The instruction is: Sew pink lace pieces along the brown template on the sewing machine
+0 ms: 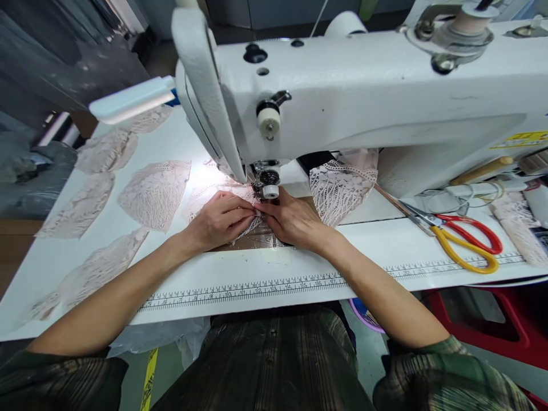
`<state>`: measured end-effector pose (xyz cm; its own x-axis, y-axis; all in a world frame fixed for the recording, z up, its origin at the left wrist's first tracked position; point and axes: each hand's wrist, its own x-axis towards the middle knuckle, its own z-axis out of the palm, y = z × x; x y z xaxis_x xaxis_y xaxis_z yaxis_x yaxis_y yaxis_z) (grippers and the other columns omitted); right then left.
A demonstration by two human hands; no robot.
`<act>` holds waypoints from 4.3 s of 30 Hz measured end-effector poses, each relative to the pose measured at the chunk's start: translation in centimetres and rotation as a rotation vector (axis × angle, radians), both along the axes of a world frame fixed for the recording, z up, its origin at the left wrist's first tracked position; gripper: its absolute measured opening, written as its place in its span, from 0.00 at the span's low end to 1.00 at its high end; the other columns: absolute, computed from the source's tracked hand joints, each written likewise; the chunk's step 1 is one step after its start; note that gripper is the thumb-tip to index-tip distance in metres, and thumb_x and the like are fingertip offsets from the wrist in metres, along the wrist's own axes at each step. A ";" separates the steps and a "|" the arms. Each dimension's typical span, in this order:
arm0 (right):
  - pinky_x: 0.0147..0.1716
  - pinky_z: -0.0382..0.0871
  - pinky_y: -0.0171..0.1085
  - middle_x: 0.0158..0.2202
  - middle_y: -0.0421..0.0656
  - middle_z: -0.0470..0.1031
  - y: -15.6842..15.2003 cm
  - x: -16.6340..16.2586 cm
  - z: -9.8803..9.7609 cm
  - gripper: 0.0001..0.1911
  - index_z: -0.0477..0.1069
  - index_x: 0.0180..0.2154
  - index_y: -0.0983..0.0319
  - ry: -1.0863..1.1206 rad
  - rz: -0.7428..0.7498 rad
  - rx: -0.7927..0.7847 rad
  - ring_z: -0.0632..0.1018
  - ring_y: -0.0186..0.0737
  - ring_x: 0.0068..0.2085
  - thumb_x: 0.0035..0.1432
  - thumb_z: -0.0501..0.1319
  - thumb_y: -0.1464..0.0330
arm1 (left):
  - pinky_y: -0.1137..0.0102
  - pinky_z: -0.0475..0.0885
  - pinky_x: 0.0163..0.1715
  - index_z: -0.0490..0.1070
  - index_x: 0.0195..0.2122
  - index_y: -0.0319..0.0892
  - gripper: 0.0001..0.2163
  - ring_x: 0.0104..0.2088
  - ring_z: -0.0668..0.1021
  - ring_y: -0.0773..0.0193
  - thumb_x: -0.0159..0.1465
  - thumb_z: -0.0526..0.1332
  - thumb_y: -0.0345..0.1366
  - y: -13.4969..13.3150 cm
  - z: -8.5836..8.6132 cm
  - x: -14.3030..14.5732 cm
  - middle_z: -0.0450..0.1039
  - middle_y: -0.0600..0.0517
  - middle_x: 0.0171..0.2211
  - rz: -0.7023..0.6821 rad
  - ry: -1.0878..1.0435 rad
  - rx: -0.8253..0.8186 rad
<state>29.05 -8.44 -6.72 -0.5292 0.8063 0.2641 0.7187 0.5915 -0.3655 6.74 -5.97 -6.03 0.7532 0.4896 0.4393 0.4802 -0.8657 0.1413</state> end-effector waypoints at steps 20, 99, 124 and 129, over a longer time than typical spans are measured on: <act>0.38 0.71 0.41 0.45 0.51 0.69 -0.2 0.3 -0.3 0.20 0.74 0.56 0.58 0.119 -0.001 -0.054 0.75 0.42 0.39 0.66 0.52 0.68 | 0.57 0.70 0.51 0.76 0.38 0.41 0.05 0.37 0.80 0.63 0.65 0.59 0.31 0.0 0.5 -0.6 0.81 0.49 0.39 -0.109 -0.041 0.057; 0.23 0.50 0.36 0.30 0.49 0.79 -2.4 1.9 2.8 0.26 0.74 0.39 0.64 -0.163 -0.488 0.147 0.75 0.41 0.26 0.70 0.44 0.55 | 0.65 0.76 0.38 0.77 0.39 0.36 0.10 0.38 0.79 0.61 0.68 0.59 0.37 -1.6 2.9 -0.4 0.79 0.43 0.38 -0.096 -0.103 -0.220; 0.40 0.70 0.41 0.36 0.47 0.79 1.2 -0.8 2.4 0.12 0.75 0.36 0.63 0.177 -0.189 -0.242 0.77 0.43 0.36 0.56 0.54 0.75 | 0.66 0.79 0.42 0.76 0.40 0.37 0.08 0.41 0.80 0.63 0.67 0.58 0.31 -0.4 1.1 -0.4 0.77 0.45 0.41 0.006 -0.160 -0.311; 0.37 0.68 0.38 0.38 0.46 0.77 0.8 -0.2 1.1 0.13 0.77 0.36 0.64 0.260 -0.110 -0.191 0.75 0.38 0.33 0.58 0.53 0.72 | 0.69 0.80 0.38 0.76 0.38 0.38 0.06 0.38 0.81 0.65 0.67 0.58 0.30 -0.6 1.0 -0.1 0.78 0.47 0.38 0.037 -0.236 -0.239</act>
